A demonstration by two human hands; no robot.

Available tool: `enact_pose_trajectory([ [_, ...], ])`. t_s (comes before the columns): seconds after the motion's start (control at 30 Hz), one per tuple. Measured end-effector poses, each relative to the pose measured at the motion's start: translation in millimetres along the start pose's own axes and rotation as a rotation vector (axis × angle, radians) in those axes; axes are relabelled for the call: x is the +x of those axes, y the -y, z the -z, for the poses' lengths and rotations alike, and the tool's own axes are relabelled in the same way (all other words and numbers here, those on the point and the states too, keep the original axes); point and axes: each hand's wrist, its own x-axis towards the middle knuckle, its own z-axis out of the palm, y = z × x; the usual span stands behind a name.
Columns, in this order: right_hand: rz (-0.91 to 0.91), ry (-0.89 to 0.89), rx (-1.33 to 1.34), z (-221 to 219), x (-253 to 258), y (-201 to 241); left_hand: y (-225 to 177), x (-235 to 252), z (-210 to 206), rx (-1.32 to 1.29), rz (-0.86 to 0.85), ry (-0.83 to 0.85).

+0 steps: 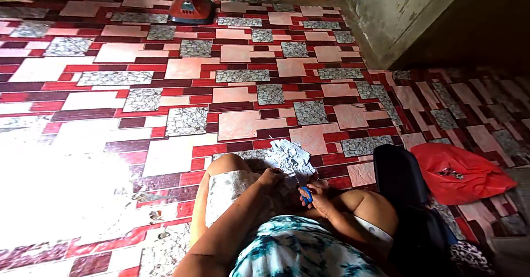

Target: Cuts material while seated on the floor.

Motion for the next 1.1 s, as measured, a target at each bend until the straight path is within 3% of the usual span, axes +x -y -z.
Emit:
enact_pose_trajectory([
  [0.37,0.081,-0.068,-0.086,-2.3,2.5,1.7,-1.7,2.7,2.1,0.034,0.037,0.035],
  [0.63,-0.035,0.008,0.022,2.7,5.5,-0.6,-0.6,4.7,2.2,0.015,0.06,0.023],
  [1.1,0.041,-0.034,-0.071,0.8,7.3,-0.1,-0.2,7.7,2.2,0.049,0.066,0.069],
])
